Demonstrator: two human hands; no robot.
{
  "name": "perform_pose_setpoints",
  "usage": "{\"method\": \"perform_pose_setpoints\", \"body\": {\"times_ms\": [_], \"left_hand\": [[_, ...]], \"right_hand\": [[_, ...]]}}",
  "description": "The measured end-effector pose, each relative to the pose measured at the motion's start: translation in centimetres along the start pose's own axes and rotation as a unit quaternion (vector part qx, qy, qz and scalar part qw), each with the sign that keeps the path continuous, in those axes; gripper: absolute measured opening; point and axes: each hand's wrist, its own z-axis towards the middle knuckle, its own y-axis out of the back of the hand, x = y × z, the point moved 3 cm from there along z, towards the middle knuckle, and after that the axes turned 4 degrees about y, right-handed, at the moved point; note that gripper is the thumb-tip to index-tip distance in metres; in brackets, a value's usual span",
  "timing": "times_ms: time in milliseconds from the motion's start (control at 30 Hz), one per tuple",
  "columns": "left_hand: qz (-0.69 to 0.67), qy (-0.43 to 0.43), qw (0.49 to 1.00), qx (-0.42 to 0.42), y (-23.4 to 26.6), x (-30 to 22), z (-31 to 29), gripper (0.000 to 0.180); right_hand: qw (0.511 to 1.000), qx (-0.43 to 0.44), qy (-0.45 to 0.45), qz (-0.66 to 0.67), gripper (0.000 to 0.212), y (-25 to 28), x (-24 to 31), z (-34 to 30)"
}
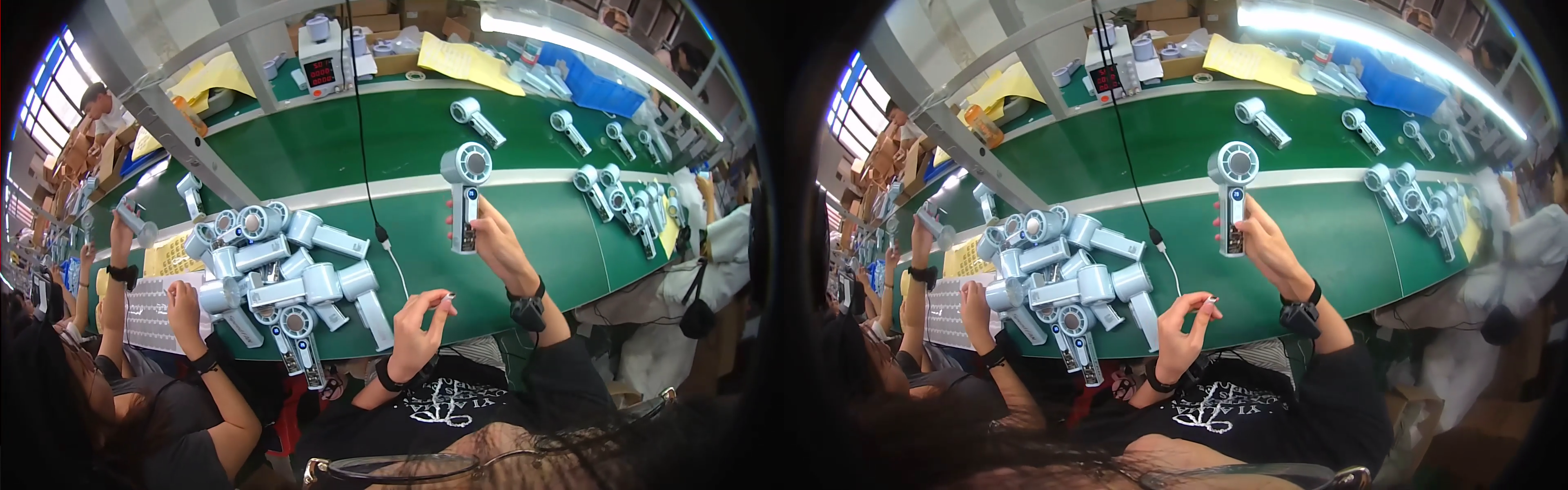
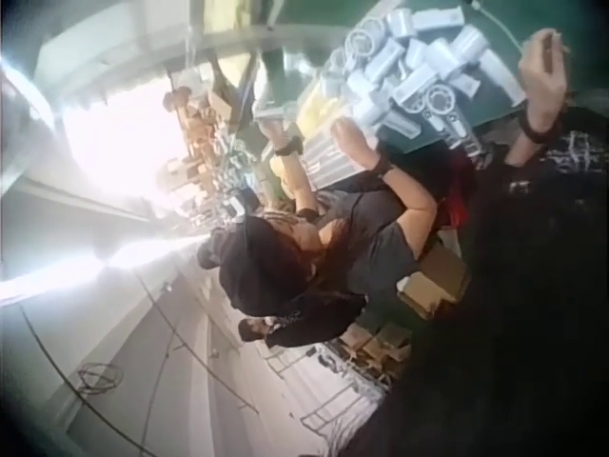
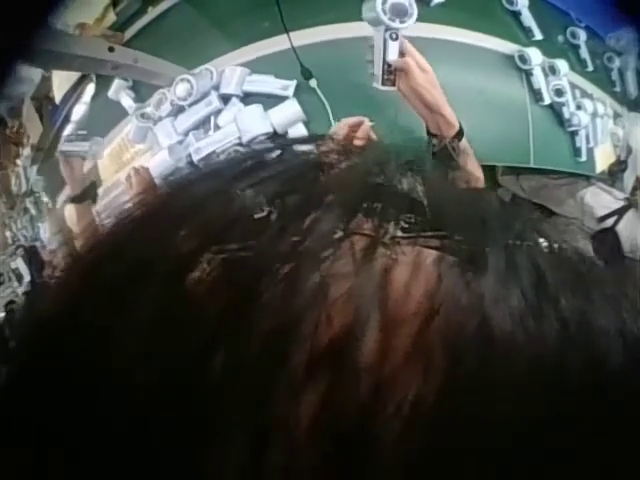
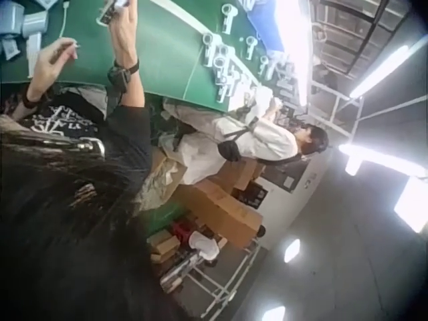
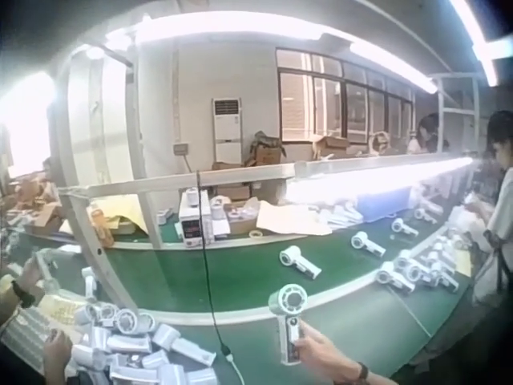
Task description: Inspecting and moving handheld fans along a factory production line.
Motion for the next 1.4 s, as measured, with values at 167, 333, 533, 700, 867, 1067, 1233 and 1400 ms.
{"method": "perform_pose_setpoints", "body": {"times_ms": [167,333,533,700,867,1067,1233,1400], "left_hand": [[0.079,-0.081,0.993,-0.024,-1.8,-1.2,0.5,0.009],[0.139,-0.114,0.981,-0.079,-2.2,-1.3,0.1,0.007],[0.095,-0.065,0.988,-0.104,-1.7,-1.4,-0.3,0.006],[0.100,-0.074,0.988,-0.096,-1.6,-1.5,-0.5,0.006],[0.088,-0.031,0.991,-0.097,-1.2,-1.0,-0.7,0.006],[0.065,-0.009,0.993,-0.099,-1.0,-0.1,-0.9,0.005],[0.029,0.015,0.995,-0.089,-1.1,0.0,-1.1,0.005],[0.025,0.039,0.997,-0.068,-0.9,0.1,-0.8,0.006]], "right_hand": [[0.993,-0.007,0.007,0.116,0.053,-2.1,-0.2,-3.1],[0.988,-0.031,-0.011,0.153,0.052,-3.0,-1.4,-4.3],[0.983,-0.055,-0.014,0.176,0.047,-3.4,-2.2,-5.3],[0.989,-0.072,-0.014,0.129,0.047,-3.4,-3.1,-5.8],[0.989,-0.113,0.095,0.033,0.049,-4.7,-3.2,-6.0],[0.980,-0.109,0.158,-0.050,0.054,-5.3,-3.0,-6.5],[0.983,-0.115,0.142,-0.033,0.055,-5.0,-3.5,-6.8],[0.975,-0.121,0.175,-0.060,0.056,-5.3,-3.8,-6.9]]}}
